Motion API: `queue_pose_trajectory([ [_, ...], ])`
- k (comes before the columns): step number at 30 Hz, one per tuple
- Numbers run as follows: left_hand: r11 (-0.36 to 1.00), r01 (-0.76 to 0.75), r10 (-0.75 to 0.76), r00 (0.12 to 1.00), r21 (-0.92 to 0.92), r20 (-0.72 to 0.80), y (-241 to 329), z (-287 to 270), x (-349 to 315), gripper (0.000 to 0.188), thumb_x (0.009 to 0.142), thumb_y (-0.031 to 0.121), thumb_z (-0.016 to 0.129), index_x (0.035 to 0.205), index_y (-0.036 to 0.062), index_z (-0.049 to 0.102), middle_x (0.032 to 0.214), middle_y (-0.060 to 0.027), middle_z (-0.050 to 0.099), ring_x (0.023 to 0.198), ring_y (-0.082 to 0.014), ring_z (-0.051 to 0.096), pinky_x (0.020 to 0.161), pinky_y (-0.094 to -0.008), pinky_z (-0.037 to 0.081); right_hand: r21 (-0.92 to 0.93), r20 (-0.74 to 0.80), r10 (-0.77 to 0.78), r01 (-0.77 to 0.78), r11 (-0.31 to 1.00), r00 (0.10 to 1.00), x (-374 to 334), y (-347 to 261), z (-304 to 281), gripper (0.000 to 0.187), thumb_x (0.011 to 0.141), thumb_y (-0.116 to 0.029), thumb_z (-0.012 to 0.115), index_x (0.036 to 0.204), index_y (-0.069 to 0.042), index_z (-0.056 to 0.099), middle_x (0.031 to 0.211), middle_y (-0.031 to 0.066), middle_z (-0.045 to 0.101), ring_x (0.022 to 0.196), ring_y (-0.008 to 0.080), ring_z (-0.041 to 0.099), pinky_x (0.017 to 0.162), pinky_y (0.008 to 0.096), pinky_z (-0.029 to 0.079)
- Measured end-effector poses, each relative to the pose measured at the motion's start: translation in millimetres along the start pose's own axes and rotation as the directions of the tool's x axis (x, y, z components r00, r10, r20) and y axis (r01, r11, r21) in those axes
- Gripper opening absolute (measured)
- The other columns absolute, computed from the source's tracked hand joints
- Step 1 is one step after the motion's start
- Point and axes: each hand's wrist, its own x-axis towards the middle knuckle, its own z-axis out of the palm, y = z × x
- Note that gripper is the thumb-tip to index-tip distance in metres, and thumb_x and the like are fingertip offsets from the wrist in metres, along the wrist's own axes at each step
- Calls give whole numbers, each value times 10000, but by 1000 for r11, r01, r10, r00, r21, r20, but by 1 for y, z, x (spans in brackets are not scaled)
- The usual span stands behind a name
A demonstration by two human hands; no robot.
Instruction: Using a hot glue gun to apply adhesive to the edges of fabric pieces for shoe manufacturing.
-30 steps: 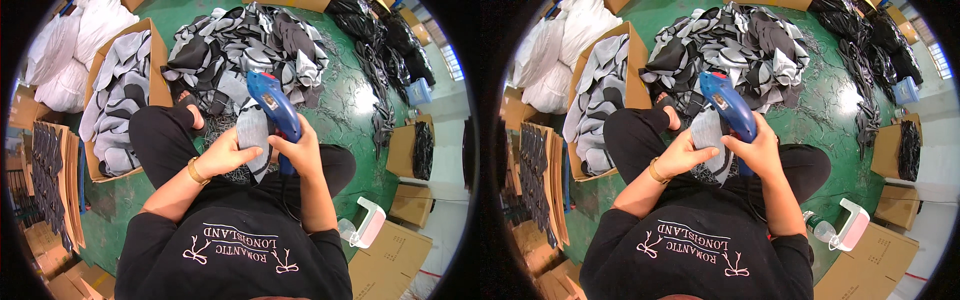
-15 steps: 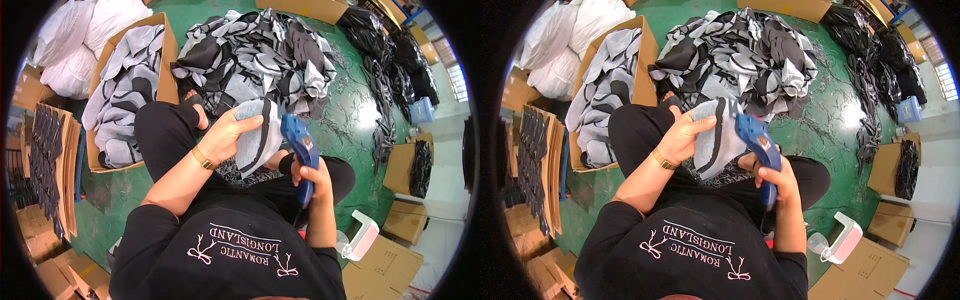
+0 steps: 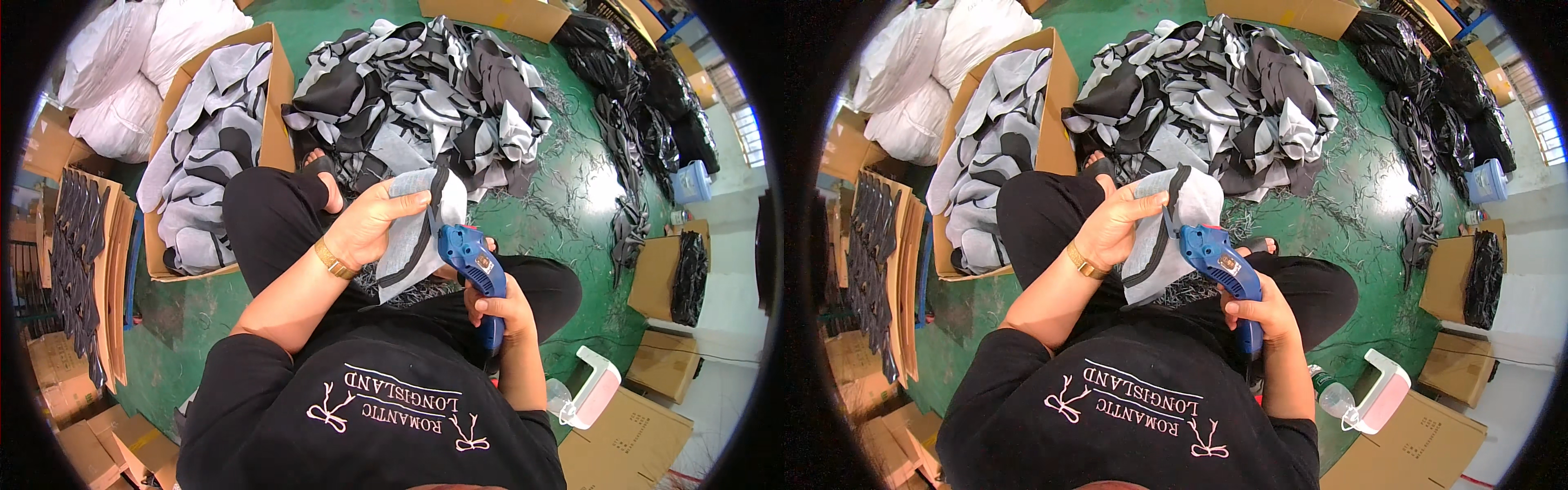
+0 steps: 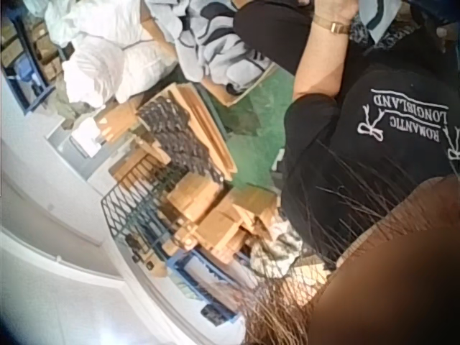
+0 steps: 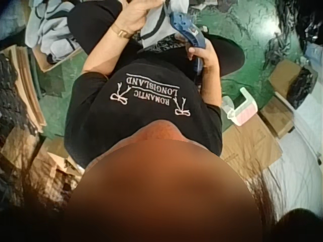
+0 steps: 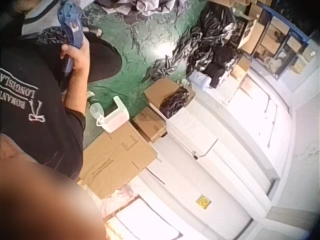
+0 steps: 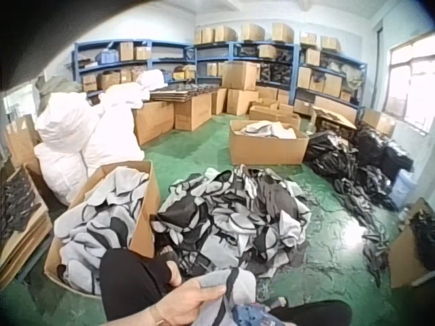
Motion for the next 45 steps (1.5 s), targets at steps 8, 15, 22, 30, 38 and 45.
queue_pose_trajectory([
  [8, 995, -44, 45, 999, 85, -6, -9, -4, 3, 348, 875, 86, 646, 1207, 37, 554, 1098, -41, 639, 994, -143, 605, 875, -311, 482, 154, 12, -14, 11, 988, 1000, 3, 2, 12, 460, 637, -167, 742, 984, 41, 524, 621, 72, 526, 497, 162, 507, 460, 274, 442],
  [15, 982, -99, 97, 995, 159, 21, -14, -4, -1, 435, 876, 90, 646, 1274, 8, 492, 1166, -59, 615, 1041, -167, 602, 937, -333, 468, 300, 5, -85, 80, 951, 996, 12, -2, 13, 426, 668, -146, 706, 998, 1, 480, 601, 21, 421, 512, 127, 431, 412, 259, 403],
  [22, 1000, -21, 22, 993, 10, -118, -4, -9, 4, 235, 875, 110, 649, 1094, 34, 616, 1008, -30, 665, 910, -112, 633, 810, -275, 498, 267, -52, -117, 127, 955, 992, 6, -2, 6, 438, 659, -140, 708, 1001, 5, 476, 586, 18, 409, 504, 127, 424, 415, 255, 407],
  [30, 983, -108, 131, 980, 150, -148, -10, -15, 9, 266, 853, 66, 653, 1109, 31, 592, 1000, -22, 659, 901, -109, 627, 810, -275, 499, 190, -91, -119, 135, 973, 989, 3, 2, 5, 465, 652, -175, 738, 987, 22, 483, 579, 33, 428, 501, 138, 438, 421, 268, 412],
  [38, 998, 54, -53, 998, 34, -38, -34, -9, 4, 277, 864, 70, 642, 1131, 45, 572, 1040, -50, 648, 921, -169, 636, 837, -329, 505, -70, -115, -202, 195, 978, 972, 34, -30, 30, 472, 678, -224, 721, 1024, 40, 538, 692, 102, 571, 555, 178, 528, 513, 272, 450],
  [45, 987, -17, 32, 995, 160, -95, -26, -31, 7, 321, 856, 53, 655, 1162, 25, 564, 1085, -42, 640, 976, -152, 611, 872, -320, 483, 33, -115, -154, 158, 987, 981, 36, -18, 21, 469, 662, -203, 705, 1020, 29, 513, 682, 84, 525, 575, 178, 523, 548, 293, 471],
])
